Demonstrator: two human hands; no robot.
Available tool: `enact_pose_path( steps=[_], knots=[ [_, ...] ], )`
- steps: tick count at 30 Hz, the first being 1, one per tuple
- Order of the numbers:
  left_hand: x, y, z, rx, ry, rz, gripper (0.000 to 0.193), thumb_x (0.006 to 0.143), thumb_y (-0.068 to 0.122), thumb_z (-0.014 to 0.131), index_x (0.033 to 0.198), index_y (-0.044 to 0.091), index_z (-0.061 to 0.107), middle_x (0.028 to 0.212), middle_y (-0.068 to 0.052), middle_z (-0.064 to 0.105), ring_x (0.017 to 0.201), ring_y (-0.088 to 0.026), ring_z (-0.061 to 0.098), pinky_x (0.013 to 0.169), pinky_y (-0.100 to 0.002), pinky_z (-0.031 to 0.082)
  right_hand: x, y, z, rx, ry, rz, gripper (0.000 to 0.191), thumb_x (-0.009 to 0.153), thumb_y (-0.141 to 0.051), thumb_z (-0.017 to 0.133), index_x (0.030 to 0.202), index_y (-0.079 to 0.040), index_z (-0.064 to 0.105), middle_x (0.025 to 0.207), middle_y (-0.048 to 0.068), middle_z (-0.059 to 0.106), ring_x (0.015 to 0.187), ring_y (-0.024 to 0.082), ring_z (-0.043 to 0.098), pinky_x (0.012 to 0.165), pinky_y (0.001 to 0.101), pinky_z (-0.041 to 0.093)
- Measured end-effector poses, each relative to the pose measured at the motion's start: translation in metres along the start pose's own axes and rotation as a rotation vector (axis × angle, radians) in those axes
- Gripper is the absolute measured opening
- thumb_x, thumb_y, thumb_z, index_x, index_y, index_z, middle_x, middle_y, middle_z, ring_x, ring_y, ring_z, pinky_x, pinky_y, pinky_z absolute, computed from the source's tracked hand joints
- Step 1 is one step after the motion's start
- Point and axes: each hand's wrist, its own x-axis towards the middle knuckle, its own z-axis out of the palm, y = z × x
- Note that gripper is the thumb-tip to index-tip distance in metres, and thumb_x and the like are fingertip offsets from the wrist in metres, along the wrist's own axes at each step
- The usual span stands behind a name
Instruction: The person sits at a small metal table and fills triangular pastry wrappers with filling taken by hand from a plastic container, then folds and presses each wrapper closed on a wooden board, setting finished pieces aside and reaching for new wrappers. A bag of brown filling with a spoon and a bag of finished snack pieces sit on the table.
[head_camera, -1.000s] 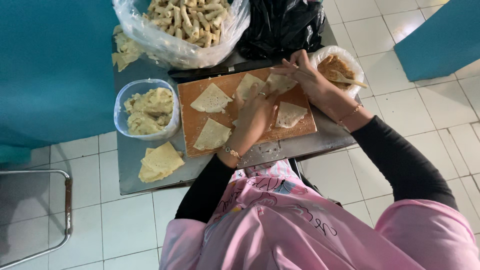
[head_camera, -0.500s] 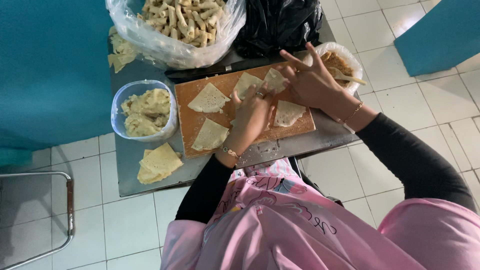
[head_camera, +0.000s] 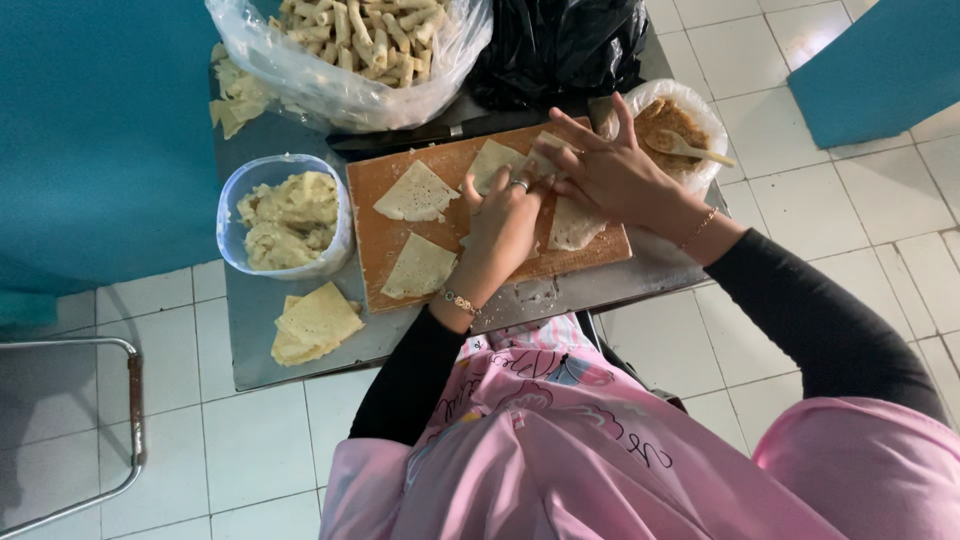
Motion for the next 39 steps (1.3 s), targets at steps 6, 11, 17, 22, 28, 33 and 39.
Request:
enact_pose_path(
  steps=[6, 11, 17, 22, 28, 33, 39],
  knots=[
    [0.003, 0.0, 0.0, 0.014, -0.113, -0.027, 0.036, 0.084, 0.008, 0.063, 0.117, 0.018, 0.073, 0.13, -0.003, 0.068, 0.13, -0.027, 0.053, 0.107, -0.068, 0.02, 0.007, 0.003, 0.003, -0.332, 0.019, -0.044, 0.06, 0.111, -0.052, 0.041, 0.152, -0.011, 0.056, 0.144, -0.002, 0.064, 0.162, 0.013, 0.025, 0.124, 0.0663, -0.005],
    [0.004, -0.004, 0.003, -0.019, 0.012, 0.014, 0.041, 0.09, 0.011, 0.06, 0.129, 0.024, 0.069, 0.133, -0.006, 0.066, 0.127, -0.028, 0.052, 0.101, -0.074, 0.021, 0.003, 0.007, 0.002, -0.474, 0.029, -0.018, 0.069, 0.108, -0.065, 0.04, 0.145, -0.01, 0.06, 0.139, -0.008, 0.066, 0.163, 0.016, 0.026, 0.121, 0.0687, -0.004],
    [0.002, -0.006, 0.007, -0.056, -0.094, -0.019, 0.036, 0.093, 0.014, 0.063, 0.128, 0.018, 0.07, 0.123, -0.006, 0.069, 0.134, -0.029, 0.051, 0.106, -0.074, 0.022, -0.006, -0.006, 0.013, -0.148, 0.054, -0.015, 0.05, 0.114, -0.048, 0.04, 0.143, -0.014, 0.062, 0.144, -0.004, 0.065, 0.164, 0.018, 0.023, 0.12, 0.0743, -0.006],
    [0.006, -0.01, 0.006, 0.012, -0.167, -0.012, 0.037, 0.082, 0.007, 0.066, 0.117, 0.017, 0.075, 0.123, -0.004, 0.072, 0.137, -0.03, 0.051, 0.107, -0.071, 0.021, -0.002, -0.01, 0.018, -0.347, -0.009, 0.03, 0.051, 0.111, -0.048, 0.042, 0.145, -0.017, 0.063, 0.139, -0.008, 0.063, 0.163, 0.015, 0.022, 0.119, 0.0724, -0.006],
    [0.005, -0.01, 0.013, -0.013, -0.109, -0.007, 0.041, 0.093, 0.01, 0.061, 0.131, 0.021, 0.07, 0.129, -0.005, 0.067, 0.136, -0.03, 0.052, 0.109, -0.073, 0.02, -0.004, -0.005, 0.011, -0.593, -0.018, -0.006, 0.052, 0.108, -0.055, 0.041, 0.139, -0.021, 0.065, 0.149, -0.009, 0.059, 0.162, 0.019, 0.019, 0.118, 0.0723, -0.006],
    [-0.002, -0.011, 0.005, -0.054, 0.078, 0.071, 0.038, 0.095, 0.024, 0.059, 0.131, 0.015, 0.068, 0.144, -0.011, 0.059, 0.131, -0.029, 0.051, 0.107, -0.07, 0.021, 0.0, 0.001, -0.009, -0.456, -0.015, 0.16, 0.064, 0.11, -0.052, 0.043, 0.152, -0.007, 0.061, 0.143, -0.006, 0.061, 0.166, 0.019, 0.019, 0.117, 0.0758, -0.001],
    [-0.061, 0.035, -0.023, -0.12, 0.148, 0.065, 0.015, 0.099, 0.022, 0.066, 0.108, 0.012, 0.072, 0.102, -0.004, 0.068, 0.106, -0.023, 0.064, 0.098, -0.056, 0.037, 0.043, -0.032, -0.024, 0.801, 0.241, -0.225, 0.05, 0.114, -0.019, 0.049, 0.149, -0.002, 0.016, 0.148, -0.002, 0.056, 0.143, 0.016, 0.042, 0.132, 0.0623, 0.025]
  ],
)
